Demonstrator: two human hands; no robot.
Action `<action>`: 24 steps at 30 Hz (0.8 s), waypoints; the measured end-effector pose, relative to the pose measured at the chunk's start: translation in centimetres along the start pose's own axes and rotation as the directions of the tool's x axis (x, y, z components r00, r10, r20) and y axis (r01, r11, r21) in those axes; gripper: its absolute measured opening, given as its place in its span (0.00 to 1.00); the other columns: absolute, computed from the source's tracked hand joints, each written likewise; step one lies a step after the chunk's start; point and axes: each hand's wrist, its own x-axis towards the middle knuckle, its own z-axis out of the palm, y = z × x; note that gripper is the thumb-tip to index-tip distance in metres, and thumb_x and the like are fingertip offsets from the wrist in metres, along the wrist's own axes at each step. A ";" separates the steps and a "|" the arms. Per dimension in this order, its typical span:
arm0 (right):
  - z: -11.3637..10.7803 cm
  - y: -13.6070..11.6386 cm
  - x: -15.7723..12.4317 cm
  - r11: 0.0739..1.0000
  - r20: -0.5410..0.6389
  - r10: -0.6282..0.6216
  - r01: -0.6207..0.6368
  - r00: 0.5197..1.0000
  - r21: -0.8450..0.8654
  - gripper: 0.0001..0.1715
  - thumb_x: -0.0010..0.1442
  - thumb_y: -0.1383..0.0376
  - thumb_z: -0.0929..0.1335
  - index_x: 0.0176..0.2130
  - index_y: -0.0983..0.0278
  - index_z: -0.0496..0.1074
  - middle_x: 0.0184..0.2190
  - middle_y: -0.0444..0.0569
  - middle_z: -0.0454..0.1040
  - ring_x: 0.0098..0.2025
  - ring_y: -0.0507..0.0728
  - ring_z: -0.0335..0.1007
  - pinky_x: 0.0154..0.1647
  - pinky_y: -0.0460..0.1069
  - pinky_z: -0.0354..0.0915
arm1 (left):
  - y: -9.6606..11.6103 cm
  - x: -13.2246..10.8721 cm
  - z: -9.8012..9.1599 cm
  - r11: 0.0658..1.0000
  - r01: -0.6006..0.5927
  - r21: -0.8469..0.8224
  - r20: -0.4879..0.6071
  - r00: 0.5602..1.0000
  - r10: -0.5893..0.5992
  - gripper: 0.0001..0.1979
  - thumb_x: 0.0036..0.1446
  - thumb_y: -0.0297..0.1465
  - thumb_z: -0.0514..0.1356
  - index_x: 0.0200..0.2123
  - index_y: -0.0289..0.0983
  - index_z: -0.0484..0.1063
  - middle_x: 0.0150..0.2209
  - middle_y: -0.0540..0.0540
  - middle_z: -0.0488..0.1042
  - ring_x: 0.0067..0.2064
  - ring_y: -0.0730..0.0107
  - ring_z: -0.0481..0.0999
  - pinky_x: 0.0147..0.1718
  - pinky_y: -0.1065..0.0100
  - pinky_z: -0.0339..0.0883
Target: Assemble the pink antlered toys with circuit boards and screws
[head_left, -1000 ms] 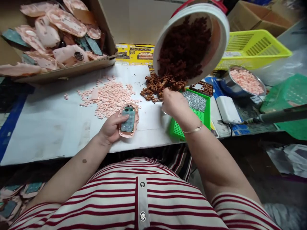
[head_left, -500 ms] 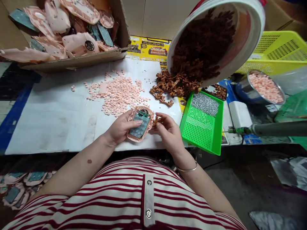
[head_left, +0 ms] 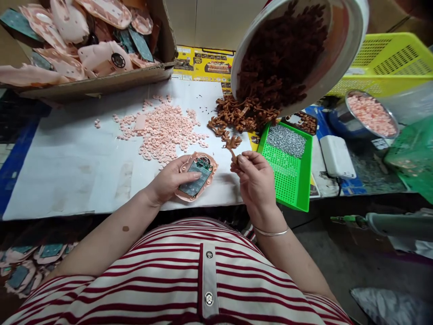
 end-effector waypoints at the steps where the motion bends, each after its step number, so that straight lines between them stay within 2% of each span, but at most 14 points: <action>1: 0.1 -0.2 0.1 0.998 0.016 0.031 -0.032 0.999 0.048 0.19 0.49 0.56 0.78 0.36 0.58 0.71 0.29 0.40 0.75 0.30 0.50 0.73 0.33 0.48 0.72 | 0.0 0.0 0.0 1.000 0.009 0.020 0.002 1.000 -0.009 0.24 0.48 0.33 0.72 0.48 0.31 0.75 0.37 0.40 0.81 0.35 0.62 0.81 0.36 0.67 0.73; 4: 0.9 -0.5 -0.1 0.979 0.058 0.133 -0.140 0.989 0.149 0.19 0.46 0.58 0.80 0.35 0.59 0.73 0.28 0.39 0.76 0.29 0.49 0.72 0.33 0.46 0.71 | -0.1 0.1 -0.1 0.998 0.009 0.054 0.037 0.999 -0.011 0.24 0.49 0.34 0.72 0.48 0.30 0.75 0.37 0.40 0.81 0.34 0.63 0.80 0.34 0.68 0.73; 7: 1.9 -0.3 -0.4 0.964 0.068 0.178 -0.188 0.982 0.188 0.20 0.42 0.58 0.82 0.33 0.59 0.75 0.27 0.38 0.76 0.29 0.47 0.70 0.32 0.45 0.69 | -0.2 0.1 -0.2 0.998 -0.004 0.056 0.064 0.998 0.000 0.23 0.51 0.34 0.71 0.48 0.30 0.74 0.36 0.41 0.81 0.33 0.65 0.79 0.33 0.69 0.73; 11: 2.4 0.4 -0.4 0.966 0.091 0.178 -0.192 0.980 0.171 0.21 0.41 0.57 0.82 0.32 0.59 0.76 0.27 0.38 0.75 0.29 0.47 0.69 0.32 0.44 0.69 | -0.4 0.1 -0.3 0.999 0.007 0.040 0.059 0.998 -0.010 0.22 0.51 0.33 0.70 0.48 0.31 0.73 0.35 0.41 0.81 0.33 0.65 0.80 0.33 0.68 0.74; 18: 2.0 0.5 -0.2 0.982 0.074 0.137 -0.145 0.988 0.123 0.20 0.40 0.58 0.83 0.32 0.60 0.78 0.28 0.39 0.76 0.29 0.47 0.69 0.33 0.45 0.69 | -0.3 0.1 -0.2 0.998 0.054 0.013 0.034 0.998 -0.055 0.24 0.48 0.33 0.72 0.48 0.30 0.72 0.34 0.41 0.81 0.32 0.65 0.80 0.33 0.67 0.74; 22: 1.9 0.6 -0.1 0.967 0.137 0.209 -0.226 0.968 0.116 0.22 0.39 0.57 0.84 0.32 0.60 0.77 0.28 0.39 0.76 0.28 0.47 0.70 0.34 0.46 0.70 | -0.4 0.1 -0.1 0.998 0.049 0.046 -0.015 0.999 -0.049 0.25 0.47 0.34 0.72 0.46 0.29 0.72 0.34 0.41 0.81 0.33 0.63 0.80 0.34 0.66 0.74; 24: 1.9 0.8 -0.2 0.968 0.127 0.206 -0.221 0.970 0.121 0.23 0.39 0.56 0.84 0.32 0.60 0.77 0.28 0.39 0.76 0.29 0.48 0.71 0.34 0.46 0.70 | -0.4 0.1 -0.1 0.998 0.046 0.050 -0.024 0.999 -0.045 0.24 0.46 0.33 0.72 0.46 0.29 0.72 0.34 0.41 0.81 0.32 0.64 0.80 0.34 0.66 0.74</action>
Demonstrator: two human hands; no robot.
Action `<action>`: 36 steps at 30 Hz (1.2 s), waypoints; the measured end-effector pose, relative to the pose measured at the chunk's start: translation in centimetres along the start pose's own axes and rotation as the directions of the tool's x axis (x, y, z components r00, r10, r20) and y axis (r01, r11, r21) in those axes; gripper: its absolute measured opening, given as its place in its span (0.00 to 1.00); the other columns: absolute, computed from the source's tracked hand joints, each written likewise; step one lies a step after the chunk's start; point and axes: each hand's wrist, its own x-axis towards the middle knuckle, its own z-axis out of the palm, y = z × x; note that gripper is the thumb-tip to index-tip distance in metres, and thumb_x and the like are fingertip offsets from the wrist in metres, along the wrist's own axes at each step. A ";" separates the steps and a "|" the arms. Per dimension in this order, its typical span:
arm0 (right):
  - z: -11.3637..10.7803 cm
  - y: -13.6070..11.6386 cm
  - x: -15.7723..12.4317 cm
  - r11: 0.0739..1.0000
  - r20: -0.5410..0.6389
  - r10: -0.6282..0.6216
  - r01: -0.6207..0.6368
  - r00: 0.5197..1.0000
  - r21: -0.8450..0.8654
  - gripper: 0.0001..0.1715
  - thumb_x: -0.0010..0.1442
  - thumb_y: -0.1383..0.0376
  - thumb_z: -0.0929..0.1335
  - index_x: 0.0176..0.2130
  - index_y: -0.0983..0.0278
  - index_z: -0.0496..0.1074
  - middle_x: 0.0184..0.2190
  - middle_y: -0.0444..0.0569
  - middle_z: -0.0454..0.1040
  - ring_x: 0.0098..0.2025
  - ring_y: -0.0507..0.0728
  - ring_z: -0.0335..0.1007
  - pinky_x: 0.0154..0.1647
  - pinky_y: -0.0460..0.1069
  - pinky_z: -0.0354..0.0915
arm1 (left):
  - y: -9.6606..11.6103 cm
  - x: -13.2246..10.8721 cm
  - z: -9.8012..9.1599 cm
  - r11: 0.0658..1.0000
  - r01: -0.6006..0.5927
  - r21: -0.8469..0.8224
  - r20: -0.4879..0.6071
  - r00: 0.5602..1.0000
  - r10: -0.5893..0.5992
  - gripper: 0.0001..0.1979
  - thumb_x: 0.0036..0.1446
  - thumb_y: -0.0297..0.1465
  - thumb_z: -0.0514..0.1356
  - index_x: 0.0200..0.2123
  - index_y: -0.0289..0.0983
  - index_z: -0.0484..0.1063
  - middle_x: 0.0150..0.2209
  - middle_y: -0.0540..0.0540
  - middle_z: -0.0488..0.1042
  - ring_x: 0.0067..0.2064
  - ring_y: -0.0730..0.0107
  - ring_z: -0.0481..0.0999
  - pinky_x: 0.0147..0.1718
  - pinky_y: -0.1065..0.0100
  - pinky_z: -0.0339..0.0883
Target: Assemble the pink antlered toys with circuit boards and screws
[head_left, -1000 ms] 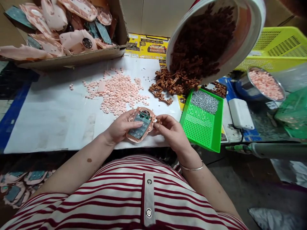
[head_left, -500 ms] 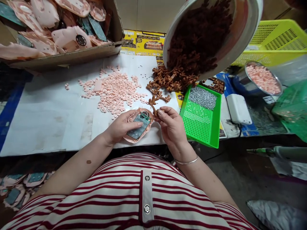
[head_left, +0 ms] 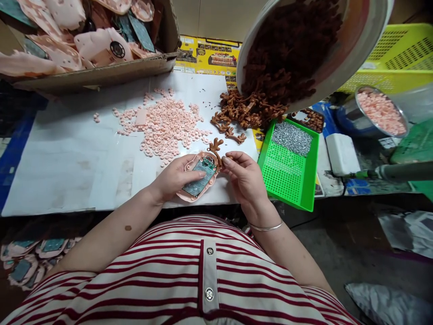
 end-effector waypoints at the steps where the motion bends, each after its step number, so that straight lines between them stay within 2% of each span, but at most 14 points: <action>1: 0.0 0.2 0.0 0.999 -0.012 -0.041 0.041 0.999 -0.016 0.23 0.39 0.56 0.84 0.32 0.59 0.77 0.28 0.39 0.76 0.30 0.48 0.71 0.34 0.46 0.70 | 0.0 0.0 0.0 1.000 0.002 -0.006 0.009 1.000 -0.002 0.24 0.47 0.33 0.72 0.46 0.30 0.72 0.34 0.41 0.81 0.32 0.64 0.80 0.33 0.66 0.74; 5: 0.1 0.7 -0.1 0.932 -0.020 -0.324 0.316 0.946 -0.179 0.18 0.46 0.56 0.82 0.33 0.57 0.77 0.30 0.40 0.77 0.33 0.50 0.74 0.39 0.48 0.72 | 0.2 0.1 0.0 0.999 0.001 -0.053 0.039 0.999 0.001 0.22 0.47 0.32 0.71 0.44 0.29 0.73 0.33 0.40 0.81 0.31 0.64 0.80 0.32 0.67 0.73; 7: 0.1 0.9 0.0 0.914 -0.001 -0.363 0.355 0.932 -0.196 0.18 0.47 0.55 0.81 0.34 0.57 0.77 0.31 0.40 0.78 0.33 0.50 0.74 0.39 0.48 0.73 | 0.2 0.1 -0.1 0.997 0.000 -0.071 0.054 0.999 0.004 0.22 0.47 0.32 0.71 0.44 0.29 0.73 0.33 0.40 0.81 0.31 0.64 0.80 0.32 0.67 0.73; 11: -0.2 1.1 0.1 0.940 0.017 -0.307 0.306 0.952 -0.150 0.20 0.46 0.52 0.81 0.34 0.57 0.76 0.29 0.39 0.77 0.32 0.51 0.74 0.37 0.48 0.72 | 0.2 0.1 -0.2 0.999 0.009 -0.031 0.051 0.999 -0.008 0.22 0.47 0.32 0.71 0.44 0.29 0.74 0.32 0.40 0.81 0.30 0.65 0.80 0.31 0.68 0.72; 16: -0.3 1.4 -0.1 0.924 -0.010 -0.341 0.333 0.940 -0.190 0.19 0.46 0.54 0.82 0.34 0.57 0.77 0.30 0.39 0.78 0.32 0.49 0.74 0.37 0.47 0.72 | 0.2 0.0 -0.1 1.000 -0.002 0.014 0.017 1.000 0.002 0.20 0.46 0.32 0.71 0.42 0.30 0.75 0.32 0.41 0.81 0.30 0.65 0.79 0.31 0.67 0.72; 20: -0.4 1.3 0.1 0.992 0.023 -0.121 0.122 0.992 -0.041 0.23 0.41 0.52 0.83 0.32 0.58 0.76 0.26 0.38 0.76 0.28 0.48 0.71 0.32 0.45 0.71 | 0.5 0.0 -0.2 1.000 0.009 0.011 0.021 1.000 -0.009 0.22 0.44 0.33 0.72 0.42 0.29 0.75 0.32 0.40 0.81 0.30 0.64 0.79 0.31 0.67 0.72; 23: -0.5 0.7 0.3 1.000 0.067 -0.029 0.029 0.997 -0.003 0.25 0.38 0.53 0.84 0.32 0.58 0.76 0.27 0.38 0.77 0.29 0.49 0.71 0.33 0.46 0.72 | 0.5 0.0 -0.2 0.999 0.052 0.004 0.028 0.998 -0.053 0.23 0.43 0.33 0.72 0.42 0.28 0.74 0.32 0.40 0.81 0.30 0.64 0.79 0.31 0.67 0.72; 27: -0.4 0.0 0.5 0.999 0.103 -0.050 0.051 0.993 -0.004 0.24 0.42 0.54 0.83 0.37 0.56 0.79 0.34 0.41 0.80 0.36 0.51 0.75 0.37 0.47 0.73 | 0.1 0.0 -0.2 0.996 0.085 0.014 0.031 0.996 -0.085 0.22 0.44 0.33 0.72 0.43 0.30 0.74 0.32 0.41 0.81 0.31 0.63 0.80 0.31 0.66 0.73; 31: -0.2 0.1 1.1 0.990 0.119 -0.090 0.102 0.989 -0.094 0.21 0.46 0.53 0.81 0.39 0.55 0.80 0.32 0.40 0.78 0.30 0.50 0.70 0.31 0.48 0.70 | 0.0 0.1 -0.1 0.995 0.093 0.020 0.056 0.994 -0.094 0.20 0.45 0.32 0.72 0.41 0.30 0.74 0.32 0.42 0.81 0.30 0.65 0.79 0.31 0.66 0.72; 36: -0.1 0.8 1.8 0.997 0.110 -0.042 0.049 0.993 -0.065 0.24 0.43 0.52 0.82 0.39 0.55 0.80 0.34 0.41 0.80 0.35 0.52 0.73 0.39 0.50 0.74 | 0.4 0.0 0.0 0.993 0.114 -0.016 0.091 0.989 -0.112 0.19 0.46 0.31 0.71 0.41 0.31 0.75 0.31 0.43 0.81 0.30 0.66 0.79 0.32 0.67 0.72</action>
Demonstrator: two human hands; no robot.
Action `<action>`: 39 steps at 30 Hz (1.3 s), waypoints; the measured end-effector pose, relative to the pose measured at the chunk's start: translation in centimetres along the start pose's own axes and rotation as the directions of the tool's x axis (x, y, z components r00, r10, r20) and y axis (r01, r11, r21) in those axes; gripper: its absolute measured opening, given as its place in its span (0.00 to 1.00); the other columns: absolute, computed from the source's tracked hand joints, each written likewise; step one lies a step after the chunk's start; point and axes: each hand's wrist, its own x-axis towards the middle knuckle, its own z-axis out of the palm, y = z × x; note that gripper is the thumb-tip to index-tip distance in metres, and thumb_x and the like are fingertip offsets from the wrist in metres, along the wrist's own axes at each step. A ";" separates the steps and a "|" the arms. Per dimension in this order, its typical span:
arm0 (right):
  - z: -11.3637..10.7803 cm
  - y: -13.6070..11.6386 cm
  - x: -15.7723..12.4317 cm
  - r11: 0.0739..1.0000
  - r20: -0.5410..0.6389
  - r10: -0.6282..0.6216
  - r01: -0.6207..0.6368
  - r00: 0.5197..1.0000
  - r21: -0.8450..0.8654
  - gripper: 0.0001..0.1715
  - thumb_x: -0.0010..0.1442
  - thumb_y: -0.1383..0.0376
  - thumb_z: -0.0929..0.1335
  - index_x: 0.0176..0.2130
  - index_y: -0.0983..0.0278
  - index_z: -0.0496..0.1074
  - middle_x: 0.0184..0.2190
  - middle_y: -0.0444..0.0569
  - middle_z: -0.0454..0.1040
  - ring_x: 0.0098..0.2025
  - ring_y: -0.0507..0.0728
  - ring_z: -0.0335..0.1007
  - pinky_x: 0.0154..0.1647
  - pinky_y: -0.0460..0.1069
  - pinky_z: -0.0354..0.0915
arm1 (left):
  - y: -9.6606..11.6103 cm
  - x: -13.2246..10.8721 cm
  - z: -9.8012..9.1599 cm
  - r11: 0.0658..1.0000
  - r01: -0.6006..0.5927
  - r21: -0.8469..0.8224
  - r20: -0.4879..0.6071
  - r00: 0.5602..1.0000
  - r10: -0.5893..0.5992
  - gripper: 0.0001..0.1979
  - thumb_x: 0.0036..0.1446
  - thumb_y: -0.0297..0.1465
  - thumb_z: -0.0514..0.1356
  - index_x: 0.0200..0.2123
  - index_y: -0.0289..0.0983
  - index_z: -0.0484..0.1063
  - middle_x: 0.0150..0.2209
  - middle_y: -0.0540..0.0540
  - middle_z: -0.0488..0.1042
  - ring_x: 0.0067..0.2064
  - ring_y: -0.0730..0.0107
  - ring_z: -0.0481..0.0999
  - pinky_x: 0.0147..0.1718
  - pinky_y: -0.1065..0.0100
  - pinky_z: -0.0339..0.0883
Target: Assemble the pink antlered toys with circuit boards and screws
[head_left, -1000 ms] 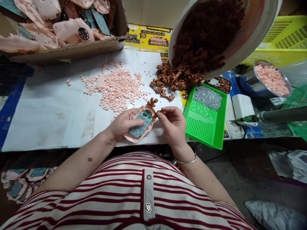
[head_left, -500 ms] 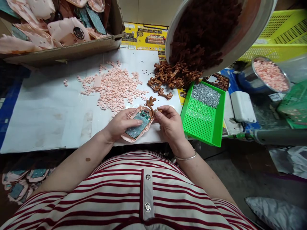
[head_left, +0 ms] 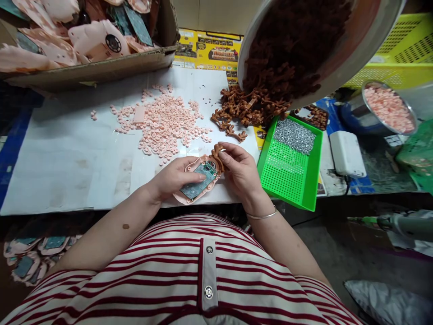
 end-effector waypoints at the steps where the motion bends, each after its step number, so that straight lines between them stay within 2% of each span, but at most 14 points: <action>1: 0.0 0.1 0.0 1.000 0.008 -0.003 0.003 1.000 0.000 0.23 0.44 0.52 0.82 0.39 0.55 0.80 0.34 0.41 0.80 0.35 0.52 0.74 0.40 0.50 0.74 | 0.1 0.0 0.0 1.000 0.001 -0.001 -0.003 1.000 -0.001 0.18 0.46 0.31 0.71 0.41 0.31 0.75 0.31 0.43 0.81 0.30 0.66 0.79 0.32 0.67 0.72; 6: 0.1 0.0 0.0 0.999 0.047 -0.029 0.030 0.998 -0.019 0.20 0.47 0.53 0.81 0.38 0.55 0.79 0.36 0.41 0.80 0.37 0.51 0.75 0.41 0.49 0.74 | 0.1 0.1 0.2 1.000 0.022 0.021 -0.034 0.999 -0.021 0.17 0.45 0.31 0.71 0.39 0.31 0.74 0.31 0.43 0.80 0.29 0.66 0.78 0.31 0.67 0.71; 10: 0.5 -0.1 -0.4 0.998 -0.011 -0.062 0.062 0.998 -0.030 0.21 0.47 0.53 0.81 0.38 0.56 0.78 0.34 0.41 0.79 0.36 0.51 0.74 0.39 0.48 0.74 | 0.0 0.2 0.3 0.999 0.002 0.047 -0.068 0.998 0.002 0.17 0.45 0.30 0.71 0.39 0.32 0.74 0.30 0.44 0.80 0.30 0.67 0.78 0.31 0.68 0.71; 13: 0.5 0.0 -0.6 0.995 -0.008 -0.090 0.090 0.996 -0.050 0.21 0.47 0.53 0.81 0.39 0.55 0.78 0.37 0.42 0.80 0.38 0.52 0.75 0.42 0.50 0.75 | 0.0 0.2 0.3 0.999 -0.001 0.035 -0.032 0.999 0.002 0.17 0.45 0.30 0.71 0.39 0.31 0.74 0.30 0.44 0.80 0.30 0.67 0.78 0.31 0.68 0.72; 17: 0.1 0.2 -0.3 0.999 0.048 -0.046 0.045 0.998 0.025 0.21 0.45 0.52 0.82 0.37 0.54 0.79 0.35 0.41 0.80 0.36 0.52 0.74 0.42 0.50 0.74 | 0.0 0.1 0.1 0.999 0.039 0.017 -0.021 0.999 -0.038 0.18 0.45 0.31 0.71 0.40 0.31 0.75 0.32 0.42 0.81 0.30 0.66 0.79 0.32 0.67 0.72; 24: 0.0 0.5 -0.1 1.000 0.075 -0.026 0.026 0.997 0.013 0.20 0.46 0.52 0.82 0.38 0.53 0.80 0.36 0.41 0.81 0.38 0.53 0.75 0.42 0.51 0.74 | 0.0 0.0 0.0 0.998 0.063 0.008 -0.034 0.997 -0.063 0.18 0.44 0.31 0.71 0.39 0.31 0.74 0.32 0.41 0.81 0.29 0.65 0.79 0.30 0.66 0.71; 29: 0.1 0.2 -0.5 0.994 0.074 -0.076 0.081 0.994 -0.068 0.20 0.49 0.53 0.80 0.40 0.55 0.78 0.34 0.41 0.79 0.35 0.51 0.73 0.37 0.48 0.72 | 0.0 0.1 0.0 0.996 0.056 0.068 -0.060 0.997 -0.051 0.17 0.44 0.31 0.70 0.39 0.31 0.74 0.32 0.42 0.81 0.30 0.66 0.79 0.31 0.67 0.71; 33: 0.3 -0.2 -0.8 0.988 0.084 -0.059 0.070 0.995 -0.136 0.21 0.50 0.51 0.80 0.38 0.57 0.74 0.33 0.40 0.76 0.31 0.50 0.69 0.32 0.47 0.69 | -0.1 0.2 0.0 0.990 0.039 0.134 -0.068 0.997 -0.030 0.16 0.45 0.31 0.70 0.38 0.32 0.74 0.32 0.44 0.80 0.31 0.66 0.79 0.32 0.67 0.71; 36: 0.4 -0.3 -0.7 0.988 0.092 -0.032 0.045 0.995 -0.148 0.24 0.49 0.51 0.80 0.37 0.57 0.70 0.32 0.40 0.75 0.30 0.49 0.68 0.32 0.47 0.69 | -0.2 0.2 0.1 0.981 0.011 0.195 -0.076 0.997 0.004 0.14 0.45 0.31 0.69 0.37 0.33 0.75 0.32 0.44 0.80 0.32 0.66 0.79 0.32 0.67 0.71; 39: 0.7 -0.3 -0.4 0.986 0.091 -0.044 0.058 0.995 -0.157 0.25 0.47 0.50 0.81 0.36 0.58 0.70 0.32 0.40 0.75 0.32 0.50 0.70 0.33 0.47 0.69 | -0.2 0.2 0.1 0.985 0.000 0.171 -0.054 0.999 0.010 0.13 0.46 0.31 0.69 0.36 0.33 0.75 0.31 0.44 0.80 0.31 0.66 0.78 0.32 0.67 0.71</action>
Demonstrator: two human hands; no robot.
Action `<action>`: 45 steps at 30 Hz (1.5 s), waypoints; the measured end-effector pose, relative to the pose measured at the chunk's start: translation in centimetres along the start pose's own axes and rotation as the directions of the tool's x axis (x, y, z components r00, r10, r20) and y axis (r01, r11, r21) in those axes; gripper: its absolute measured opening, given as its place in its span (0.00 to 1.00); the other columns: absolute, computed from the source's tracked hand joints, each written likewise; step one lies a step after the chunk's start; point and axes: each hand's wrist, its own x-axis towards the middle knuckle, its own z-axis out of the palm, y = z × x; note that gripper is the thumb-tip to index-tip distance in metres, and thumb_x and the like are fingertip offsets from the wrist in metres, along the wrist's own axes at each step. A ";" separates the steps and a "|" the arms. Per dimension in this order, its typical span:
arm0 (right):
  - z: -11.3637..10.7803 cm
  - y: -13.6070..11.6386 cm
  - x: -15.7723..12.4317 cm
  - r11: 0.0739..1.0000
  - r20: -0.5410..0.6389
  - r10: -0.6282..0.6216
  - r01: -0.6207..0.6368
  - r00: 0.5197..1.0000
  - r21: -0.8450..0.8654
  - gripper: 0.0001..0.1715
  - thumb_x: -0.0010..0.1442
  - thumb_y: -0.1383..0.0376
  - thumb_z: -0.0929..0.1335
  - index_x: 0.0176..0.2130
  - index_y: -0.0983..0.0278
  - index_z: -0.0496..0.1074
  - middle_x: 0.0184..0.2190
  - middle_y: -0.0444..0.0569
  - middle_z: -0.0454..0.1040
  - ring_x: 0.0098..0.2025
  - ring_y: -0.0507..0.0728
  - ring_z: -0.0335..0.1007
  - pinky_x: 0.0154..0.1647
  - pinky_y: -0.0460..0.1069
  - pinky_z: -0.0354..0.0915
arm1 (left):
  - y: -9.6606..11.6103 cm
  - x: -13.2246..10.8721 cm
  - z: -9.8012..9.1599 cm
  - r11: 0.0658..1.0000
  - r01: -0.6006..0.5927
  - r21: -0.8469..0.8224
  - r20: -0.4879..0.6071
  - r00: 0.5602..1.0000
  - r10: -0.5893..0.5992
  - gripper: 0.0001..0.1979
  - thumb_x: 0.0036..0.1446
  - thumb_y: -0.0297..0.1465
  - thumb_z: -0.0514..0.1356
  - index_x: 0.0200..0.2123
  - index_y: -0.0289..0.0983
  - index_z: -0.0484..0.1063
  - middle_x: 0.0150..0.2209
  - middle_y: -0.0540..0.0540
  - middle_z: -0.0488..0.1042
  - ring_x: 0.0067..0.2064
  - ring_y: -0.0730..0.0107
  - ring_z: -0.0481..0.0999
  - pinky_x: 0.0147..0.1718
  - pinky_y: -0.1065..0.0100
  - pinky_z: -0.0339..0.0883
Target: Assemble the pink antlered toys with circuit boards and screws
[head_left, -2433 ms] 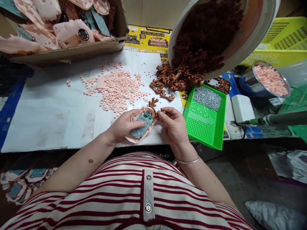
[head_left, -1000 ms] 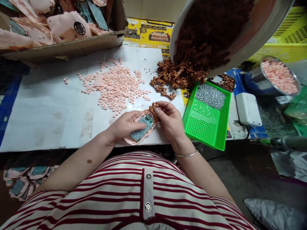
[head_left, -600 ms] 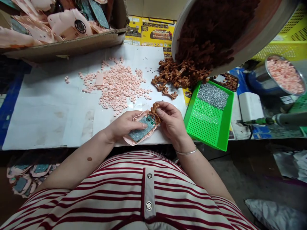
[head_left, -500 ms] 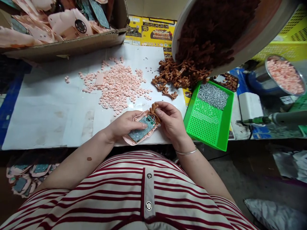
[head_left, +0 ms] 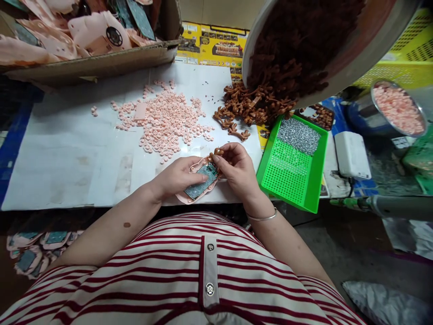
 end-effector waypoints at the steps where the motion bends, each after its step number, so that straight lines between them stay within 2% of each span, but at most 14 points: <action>1: 0.0 0.0 0.1 1.000 0.003 0.003 -0.003 1.000 0.008 0.25 0.47 0.50 0.81 0.36 0.58 0.70 0.32 0.40 0.75 0.32 0.50 0.70 0.33 0.47 0.69 | 0.0 0.0 -0.1 0.999 0.004 -0.033 0.017 1.000 -0.003 0.14 0.46 0.31 0.70 0.36 0.33 0.75 0.31 0.44 0.80 0.31 0.66 0.78 0.32 0.67 0.72; 13: -0.1 0.1 -1.1 0.976 -0.011 0.128 -0.124 0.992 0.180 0.31 0.44 0.46 0.81 0.43 0.57 0.76 0.33 0.40 0.78 0.32 0.49 0.73 0.34 0.46 0.71 | 0.0 -1.0 -0.2 0.970 -0.066 -0.235 0.043 0.996 0.079 0.22 0.42 0.35 0.74 0.40 0.30 0.77 0.33 0.40 0.81 0.31 0.66 0.79 0.33 0.68 0.72; 17: -0.2 0.8 -1.4 0.963 0.002 0.188 -0.185 0.982 0.197 0.31 0.44 0.46 0.81 0.42 0.57 0.76 0.35 0.42 0.79 0.32 0.51 0.76 0.35 0.48 0.74 | 1.0 -4.6 -4.1 0.976 -0.149 -0.159 -0.208 0.971 0.114 0.26 0.39 0.35 0.76 0.42 0.31 0.76 0.37 0.40 0.82 0.34 0.64 0.81 0.36 0.66 0.73; 19: -0.4 1.2 -1.5 0.971 -0.011 0.210 -0.207 0.978 0.118 0.30 0.43 0.47 0.82 0.40 0.59 0.77 0.33 0.44 0.79 0.31 0.52 0.75 0.36 0.50 0.74 | 1.8 -7.5 -7.5 0.980 -0.189 -0.056 -0.450 0.881 0.144 0.31 0.34 0.33 0.77 0.44 0.33 0.74 0.37 0.43 0.82 0.34 0.66 0.80 0.36 0.68 0.72; 21: -0.4 1.4 -1.5 0.974 -0.014 0.225 -0.224 0.974 0.035 0.31 0.40 0.46 0.82 0.38 0.60 0.78 0.31 0.45 0.79 0.31 0.53 0.76 0.37 0.51 0.74 | 2.6 -10.8 -11.4 0.983 -0.155 0.096 -0.643 0.744 0.180 0.33 0.34 0.34 0.76 0.46 0.35 0.73 0.39 0.45 0.81 0.35 0.66 0.80 0.36 0.68 0.72; 24: -0.3 1.2 -1.6 0.968 0.002 0.233 -0.232 0.973 -0.092 0.34 0.39 0.42 0.81 0.37 0.62 0.78 0.29 0.46 0.79 0.31 0.54 0.76 0.39 0.52 0.74 | 3.0 -15.0 -16.7 0.955 0.088 0.283 -0.840 0.502 0.203 0.34 0.32 0.40 0.74 0.46 0.36 0.73 0.37 0.45 0.81 0.33 0.61 0.80 0.33 0.63 0.73; 26: -0.1 1.0 -1.6 0.960 0.018 0.237 -0.231 0.971 -0.159 0.36 0.39 0.41 0.80 0.37 0.62 0.78 0.29 0.47 0.79 0.32 0.55 0.76 0.40 0.52 0.74 | 3.0 -16.8 -19.3 0.875 0.305 0.377 -0.883 0.404 0.240 0.32 0.34 0.44 0.71 0.44 0.36 0.74 0.37 0.43 0.81 0.38 0.53 0.81 0.38 0.58 0.75; 30: -0.2 1.2 -1.7 0.944 0.021 0.234 -0.222 0.972 -0.245 0.37 0.39 0.38 0.79 0.37 0.63 0.78 0.30 0.49 0.80 0.33 0.57 0.77 0.40 0.52 0.75 | 3.6 -17.5 -21.7 0.720 0.461 0.519 -0.853 0.336 0.400 0.32 0.39 0.44 0.68 0.48 0.35 0.76 0.51 0.37 0.80 0.53 0.43 0.78 0.56 0.51 0.70; 34: -0.7 2.2 -1.6 0.920 0.073 0.177 -0.139 0.982 -0.365 0.33 0.48 0.39 0.75 0.39 0.63 0.78 0.33 0.50 0.80 0.34 0.57 0.77 0.41 0.52 0.74 | 6.6 -14.9 -21.8 0.424 0.533 0.732 -0.610 0.238 0.756 0.35 0.52 0.40 0.62 0.61 0.29 0.70 0.60 0.31 0.73 0.62 0.47 0.71 0.63 0.53 0.62; 36: -0.7 2.5 -1.6 0.899 0.094 0.128 -0.076 0.987 -0.432 0.31 0.51 0.39 0.73 0.38 0.63 0.78 0.32 0.50 0.80 0.34 0.57 0.76 0.40 0.52 0.74 | 9.0 -13.0 -21.6 0.257 0.512 0.819 -0.443 0.281 0.851 0.34 0.53 0.39 0.63 0.63 0.31 0.69 0.63 0.33 0.71 0.65 0.49 0.68 0.65 0.53 0.59; 38: -0.6 2.5 -1.6 0.878 0.094 0.088 -0.033 0.992 -0.478 0.32 0.52 0.38 0.71 0.37 0.63 0.78 0.31 0.50 0.79 0.33 0.58 0.75 0.39 0.52 0.73 | 11.6 -11.2 -21.5 0.126 0.508 0.852 -0.357 0.388 0.850 0.26 0.54 0.37 0.64 0.56 0.36 0.75 0.60 0.38 0.75 0.63 0.48 0.70 0.63 0.52 0.59; 41: -0.2 2.3 -1.6 0.872 0.097 0.065 -0.009 0.993 -0.490 0.32 0.53 0.38 0.70 0.36 0.63 0.78 0.30 0.51 0.78 0.32 0.58 0.75 0.38 0.53 0.73 | 15.1 -9.3 -21.5 0.109 0.543 0.833 -0.398 0.451 0.799 0.09 0.56 0.32 0.61 0.37 0.37 0.80 0.43 0.39 0.81 0.51 0.49 0.76 0.55 0.52 0.64; 43: -0.1 2.3 -1.6 0.875 0.099 0.066 -0.010 0.993 -0.483 0.32 0.54 0.38 0.70 0.37 0.63 0.78 0.30 0.52 0.79 0.33 0.59 0.75 0.39 0.53 0.72 | 17.0 -8.7 -21.4 0.204 0.510 0.835 -0.436 0.390 0.811 0.08 0.56 0.31 0.61 0.35 0.35 0.79 0.37 0.42 0.80 0.44 0.55 0.76 0.47 0.58 0.67; 45: -0.1 2.4 -1.6 0.880 0.099 0.078 -0.022 0.992 -0.474 0.32 0.53 0.38 0.70 0.37 0.63 0.78 0.31 0.53 0.79 0.34 0.59 0.75 0.40 0.54 0.72 | 18.5 -8.7 -21.2 0.323 0.419 0.848 -0.460 0.282 0.842 0.07 0.55 0.30 0.63 0.35 0.33 0.78 0.33 0.48 0.78 0.38 0.64 0.73 0.41 0.64 0.66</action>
